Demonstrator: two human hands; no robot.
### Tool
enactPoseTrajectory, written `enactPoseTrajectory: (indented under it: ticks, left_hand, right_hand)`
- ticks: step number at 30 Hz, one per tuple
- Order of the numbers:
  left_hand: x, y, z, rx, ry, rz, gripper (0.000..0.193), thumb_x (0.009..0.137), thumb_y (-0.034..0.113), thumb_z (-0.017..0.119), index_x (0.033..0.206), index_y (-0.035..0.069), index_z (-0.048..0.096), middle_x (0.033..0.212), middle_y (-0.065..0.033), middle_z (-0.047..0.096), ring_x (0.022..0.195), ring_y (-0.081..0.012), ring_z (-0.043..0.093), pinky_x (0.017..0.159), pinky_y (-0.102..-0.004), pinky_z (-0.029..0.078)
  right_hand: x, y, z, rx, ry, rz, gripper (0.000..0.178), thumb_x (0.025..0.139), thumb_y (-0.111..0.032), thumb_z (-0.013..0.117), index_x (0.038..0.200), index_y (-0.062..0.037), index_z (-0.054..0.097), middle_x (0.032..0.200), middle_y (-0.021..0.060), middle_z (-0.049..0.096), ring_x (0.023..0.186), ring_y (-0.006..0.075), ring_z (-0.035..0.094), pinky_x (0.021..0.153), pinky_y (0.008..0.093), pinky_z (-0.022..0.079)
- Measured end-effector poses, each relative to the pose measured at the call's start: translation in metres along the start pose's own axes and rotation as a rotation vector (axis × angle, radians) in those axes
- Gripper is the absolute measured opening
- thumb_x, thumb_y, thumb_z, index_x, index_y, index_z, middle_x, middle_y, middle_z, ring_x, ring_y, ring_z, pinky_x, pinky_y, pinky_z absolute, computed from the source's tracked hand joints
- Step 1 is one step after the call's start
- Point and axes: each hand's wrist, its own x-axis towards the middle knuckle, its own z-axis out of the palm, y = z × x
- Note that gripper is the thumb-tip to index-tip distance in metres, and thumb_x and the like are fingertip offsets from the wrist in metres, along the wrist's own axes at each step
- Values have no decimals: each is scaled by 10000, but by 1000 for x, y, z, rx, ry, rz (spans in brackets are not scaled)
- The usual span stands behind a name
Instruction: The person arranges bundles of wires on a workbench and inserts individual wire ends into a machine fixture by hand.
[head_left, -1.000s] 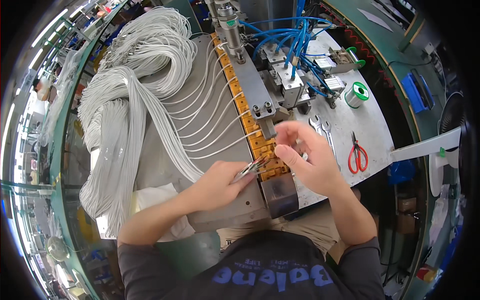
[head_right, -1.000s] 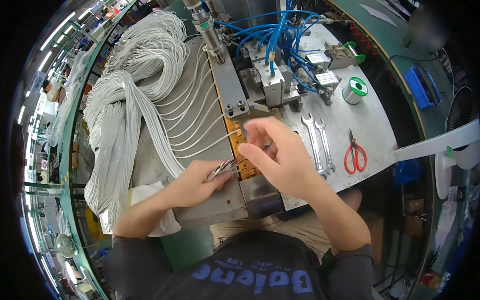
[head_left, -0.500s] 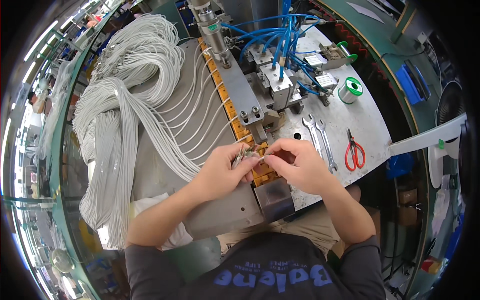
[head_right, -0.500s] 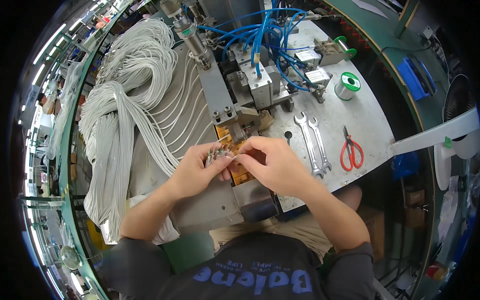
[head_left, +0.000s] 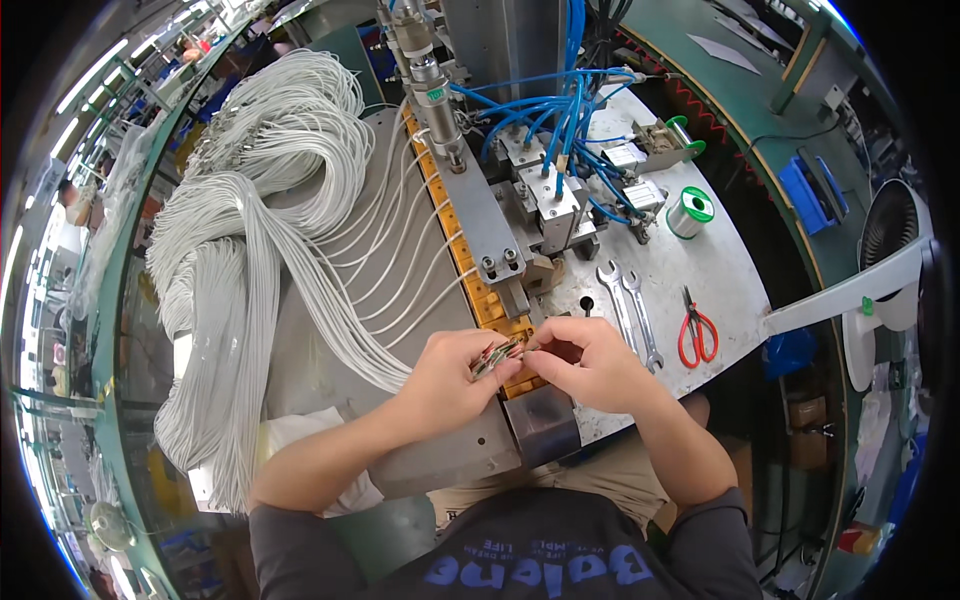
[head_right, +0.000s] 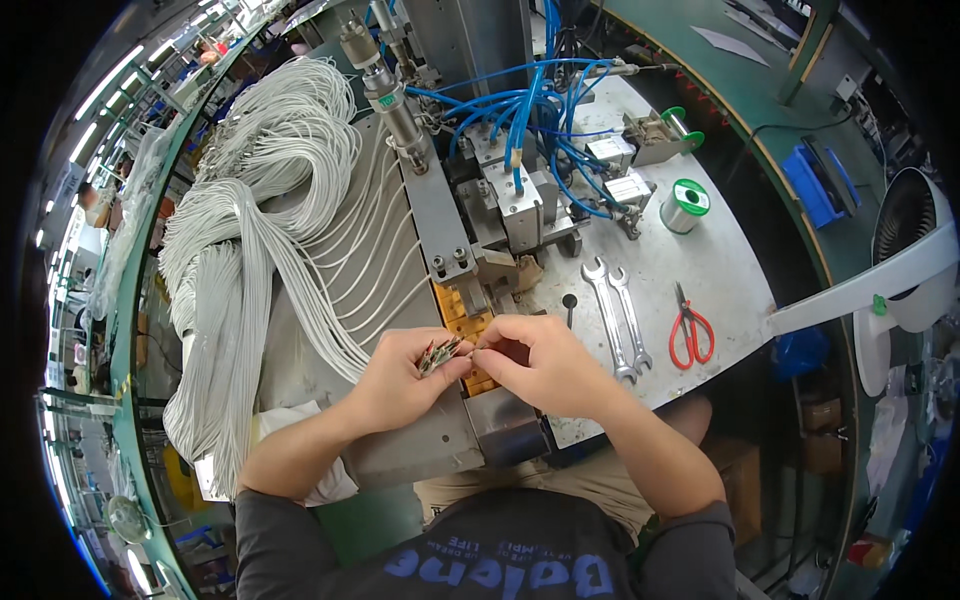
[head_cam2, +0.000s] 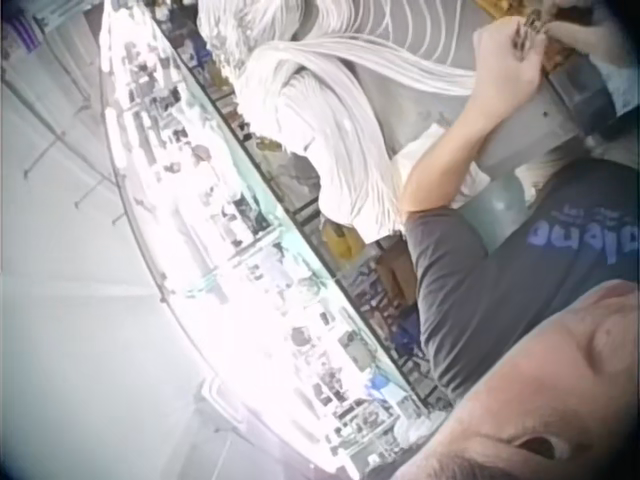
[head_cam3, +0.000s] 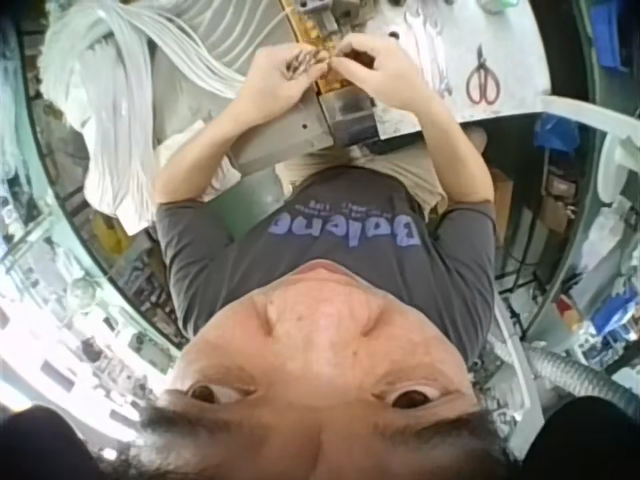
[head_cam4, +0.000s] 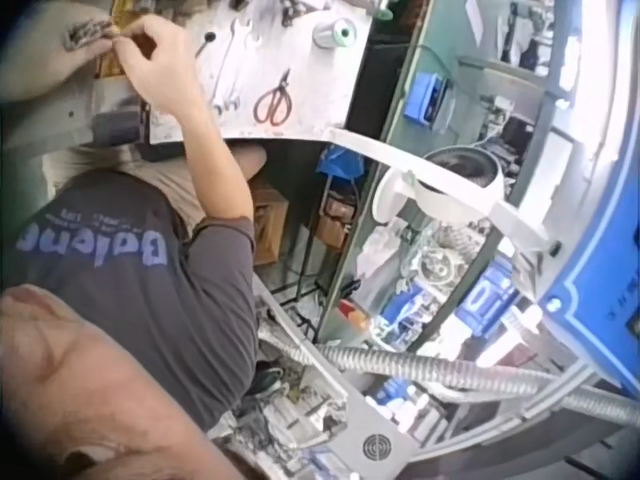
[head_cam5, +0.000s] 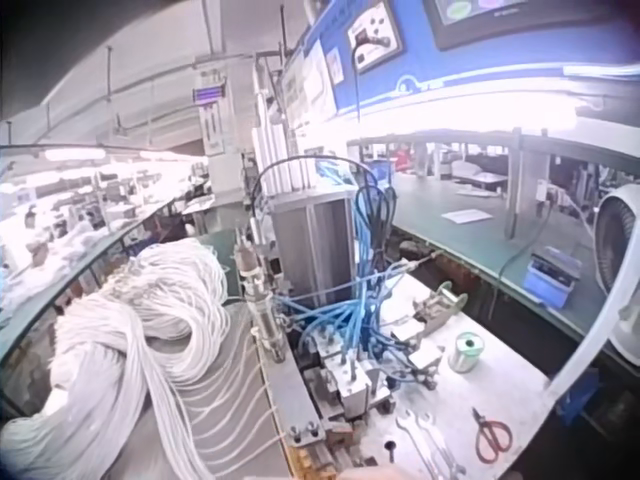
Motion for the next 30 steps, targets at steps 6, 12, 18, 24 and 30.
enactPoseTrajectory:
  ticks: [6,12,18,24,30]
  left_hand:
    - [1,8,-4,-68,-141,-232,152,858,112,631,797,-26,623,576,-66,522,528,-146,444,532,-276,401]
    - [-1,4,2,-11,-128,-167,140,861,106,627,798,-18,629,573,-60,532,531,-137,458,521,-283,396]
    - [-5,3,5,-21,-21,-59,106,856,92,617,820,-7,631,612,-88,559,539,-152,505,518,-293,406]
    - [-8,5,0,-253,-142,-208,90,834,80,624,831,-9,628,653,-122,569,583,-210,564,535,-299,424]
    - [-9,-7,3,111,-166,-4,67,817,62,629,819,-5,624,711,-133,584,631,-271,572,566,-336,441]
  right_hand:
    - [-1,4,-8,70,-21,165,142,840,-91,598,857,50,601,685,53,618,623,78,544,581,239,449]
    - [-7,-6,2,-102,56,102,72,855,-53,573,854,18,590,691,17,591,583,54,523,534,204,422]
    - [1,6,4,97,50,63,85,839,-57,574,847,27,583,692,29,596,600,63,526,547,218,426]
    - [-1,5,-1,137,-111,44,72,832,-59,593,810,8,583,682,9,576,597,35,504,514,191,389]
    - [3,9,-16,-54,-151,152,132,829,-109,599,772,9,604,633,8,563,586,52,494,523,207,387]
